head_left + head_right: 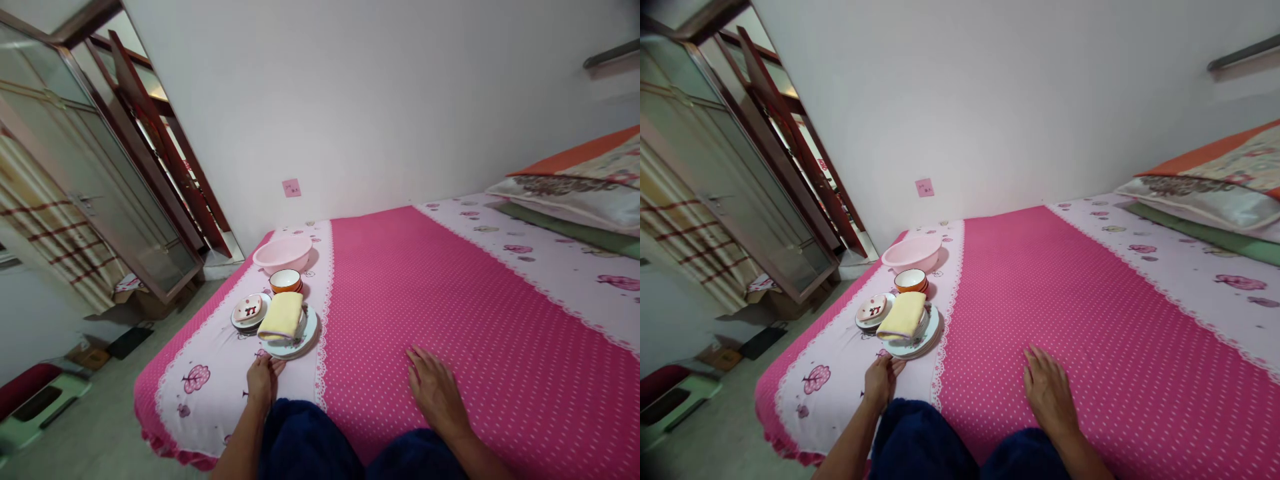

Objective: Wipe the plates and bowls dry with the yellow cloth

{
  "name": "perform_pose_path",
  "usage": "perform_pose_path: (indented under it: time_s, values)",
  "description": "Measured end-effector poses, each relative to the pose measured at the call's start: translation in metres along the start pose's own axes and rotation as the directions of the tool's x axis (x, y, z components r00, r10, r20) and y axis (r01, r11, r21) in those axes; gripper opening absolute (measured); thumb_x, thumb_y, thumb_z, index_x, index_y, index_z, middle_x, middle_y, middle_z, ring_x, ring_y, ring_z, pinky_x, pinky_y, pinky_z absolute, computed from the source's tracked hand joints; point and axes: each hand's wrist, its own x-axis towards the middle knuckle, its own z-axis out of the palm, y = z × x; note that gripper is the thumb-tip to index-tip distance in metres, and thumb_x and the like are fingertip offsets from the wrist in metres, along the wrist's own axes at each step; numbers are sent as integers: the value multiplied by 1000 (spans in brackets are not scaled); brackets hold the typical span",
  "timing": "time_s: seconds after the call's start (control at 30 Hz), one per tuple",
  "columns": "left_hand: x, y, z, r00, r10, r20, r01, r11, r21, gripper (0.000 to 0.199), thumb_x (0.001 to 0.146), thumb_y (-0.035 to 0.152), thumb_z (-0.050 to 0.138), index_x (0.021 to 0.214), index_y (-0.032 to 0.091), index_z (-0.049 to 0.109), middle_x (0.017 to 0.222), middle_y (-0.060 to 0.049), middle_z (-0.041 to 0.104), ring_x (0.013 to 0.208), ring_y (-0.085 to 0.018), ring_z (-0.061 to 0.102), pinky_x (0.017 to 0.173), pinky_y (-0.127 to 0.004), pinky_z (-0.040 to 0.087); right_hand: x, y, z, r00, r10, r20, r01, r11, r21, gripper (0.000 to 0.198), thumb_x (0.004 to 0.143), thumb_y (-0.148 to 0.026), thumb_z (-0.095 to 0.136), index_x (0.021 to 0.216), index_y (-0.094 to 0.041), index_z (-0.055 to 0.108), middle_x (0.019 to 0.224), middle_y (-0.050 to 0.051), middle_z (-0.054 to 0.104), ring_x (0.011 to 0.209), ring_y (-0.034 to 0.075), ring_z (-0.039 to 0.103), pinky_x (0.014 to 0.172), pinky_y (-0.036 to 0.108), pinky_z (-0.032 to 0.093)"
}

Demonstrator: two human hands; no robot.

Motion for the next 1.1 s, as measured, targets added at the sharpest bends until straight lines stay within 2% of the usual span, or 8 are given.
perform_pose_path:
  time_s: [0.3, 0.57, 0.77, 1.1]
  values:
    - [-9, 14, 8, 997, -61, -55, 63, 998, 27, 30, 98, 38, 64, 118, 17, 65, 114, -7, 70, 93, -19, 69, 80, -38, 61, 0, 2, 3, 999, -53, 10, 54, 995, -82, 45, 96, -31, 42, 132, -18, 64, 136, 16, 67, 129, 34, 58, 112, 55, 40]
    - [-19, 7, -4, 999, 12, 48, -13, 1000, 22, 28, 97, 36, 65, 117, 16, 65, 113, -7, 70, 93, -19, 69, 80, -38, 61, 0, 4, -1, 998, -58, 10, 58, 996, -65, 44, 96, -28, 43, 132, -16, 65, 136, 15, 68, 130, 32, 58, 113, 52, 42]
    - [-15, -3, -7, 998, 42, 50, -42, 999, 6, 27, 98, 36, 65, 117, 16, 65, 113, -7, 70, 93, -19, 69, 80, -38, 61, 0, 10, -3, 996, -91, -13, 91, 995, -29, 42, 97, -30, 42, 127, -17, 68, 130, 15, 71, 124, 31, 64, 110, 52, 46]
    - [-8, -10, -16, 982, 83, 172, -82, 997, -11, 19, 97, 32, 66, 105, 15, 68, 105, -5, 72, 93, -18, 70, 83, -39, 61, -1, 23, 2, 995, -71, -64, 72, 997, 3, 44, 96, -37, 41, 119, -13, 70, 124, 18, 74, 117, 33, 68, 105, 56, 51]
